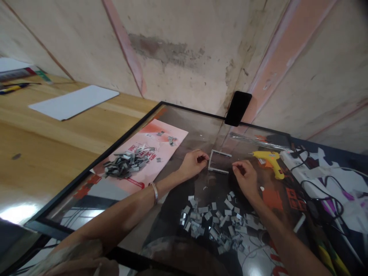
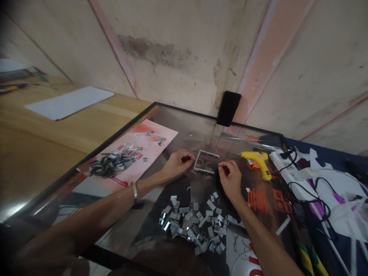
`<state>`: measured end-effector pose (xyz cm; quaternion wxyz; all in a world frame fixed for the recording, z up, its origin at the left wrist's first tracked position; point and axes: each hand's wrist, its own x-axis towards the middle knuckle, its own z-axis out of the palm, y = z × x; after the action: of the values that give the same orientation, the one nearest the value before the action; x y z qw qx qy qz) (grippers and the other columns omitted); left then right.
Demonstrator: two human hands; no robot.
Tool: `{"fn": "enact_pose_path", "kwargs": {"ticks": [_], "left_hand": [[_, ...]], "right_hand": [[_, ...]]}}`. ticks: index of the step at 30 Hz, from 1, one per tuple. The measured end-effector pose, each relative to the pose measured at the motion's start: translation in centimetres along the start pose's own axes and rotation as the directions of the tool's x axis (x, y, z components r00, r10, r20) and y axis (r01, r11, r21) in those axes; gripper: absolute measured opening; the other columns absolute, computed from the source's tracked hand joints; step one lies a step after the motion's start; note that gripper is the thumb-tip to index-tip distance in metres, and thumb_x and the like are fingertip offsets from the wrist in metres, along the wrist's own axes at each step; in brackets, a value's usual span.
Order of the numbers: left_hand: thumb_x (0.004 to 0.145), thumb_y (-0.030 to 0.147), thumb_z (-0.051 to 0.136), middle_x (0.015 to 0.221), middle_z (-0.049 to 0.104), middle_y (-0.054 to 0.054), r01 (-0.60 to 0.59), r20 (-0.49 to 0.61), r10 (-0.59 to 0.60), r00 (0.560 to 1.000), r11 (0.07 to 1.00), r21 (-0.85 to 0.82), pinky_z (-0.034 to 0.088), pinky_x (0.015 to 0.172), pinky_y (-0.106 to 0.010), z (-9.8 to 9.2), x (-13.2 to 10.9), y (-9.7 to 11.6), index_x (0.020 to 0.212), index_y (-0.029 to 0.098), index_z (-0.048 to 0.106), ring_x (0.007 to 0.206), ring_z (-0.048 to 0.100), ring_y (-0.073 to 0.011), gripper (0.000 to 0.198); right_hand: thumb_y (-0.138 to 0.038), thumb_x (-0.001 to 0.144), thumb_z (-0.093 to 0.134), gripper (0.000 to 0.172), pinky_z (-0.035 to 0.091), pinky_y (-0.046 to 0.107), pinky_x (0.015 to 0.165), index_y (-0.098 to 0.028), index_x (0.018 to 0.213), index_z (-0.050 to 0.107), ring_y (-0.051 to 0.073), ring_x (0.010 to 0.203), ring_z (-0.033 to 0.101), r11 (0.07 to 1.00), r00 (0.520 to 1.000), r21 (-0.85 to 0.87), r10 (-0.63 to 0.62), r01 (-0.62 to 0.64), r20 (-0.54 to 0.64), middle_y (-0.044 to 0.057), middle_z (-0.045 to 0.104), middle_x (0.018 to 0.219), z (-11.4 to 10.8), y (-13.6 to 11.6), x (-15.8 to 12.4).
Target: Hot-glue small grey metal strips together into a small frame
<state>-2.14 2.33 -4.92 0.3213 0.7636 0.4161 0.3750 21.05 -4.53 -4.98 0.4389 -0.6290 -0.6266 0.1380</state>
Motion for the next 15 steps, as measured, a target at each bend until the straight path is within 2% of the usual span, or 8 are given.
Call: {"fn": "enact_pose_path", "kwargs": {"ticks": [6,15], "left_hand": [[0.075,0.009,0.052,0.078,0.064,-0.002,-0.008,-0.007,0.008,1.0,1.0,-0.017,0.043,0.065,-0.024,0.1,-0.1,-0.2,0.082,0.017,0.067,0.07,0.056,-0.0117,0.019],[0.078,0.012,0.054,0.079,0.063,-0.002,-0.02,-0.001,0.02,1.0,1.0,0.0,0.042,0.063,-0.023,0.1,-0.2,0.1,0.083,0.016,0.068,0.068,0.056,-0.0109,0.015]], "right_hand": [[-0.024,0.082,0.054,0.012,0.044,0.03,0.068,-0.021,0.084,0.065,0.017,0.077,0.055,1.0,0.999,0.023,0.02,-0.021,0.033,0.003,0.058,0.084,-0.1,-0.7,-0.3],[-0.023,0.081,0.054,0.011,0.045,0.03,0.066,-0.021,0.082,0.065,0.017,0.075,0.055,1.0,0.998,-0.001,-0.015,0.015,0.055,0.003,0.058,0.082,0.0,-1.3,-0.5]]}}
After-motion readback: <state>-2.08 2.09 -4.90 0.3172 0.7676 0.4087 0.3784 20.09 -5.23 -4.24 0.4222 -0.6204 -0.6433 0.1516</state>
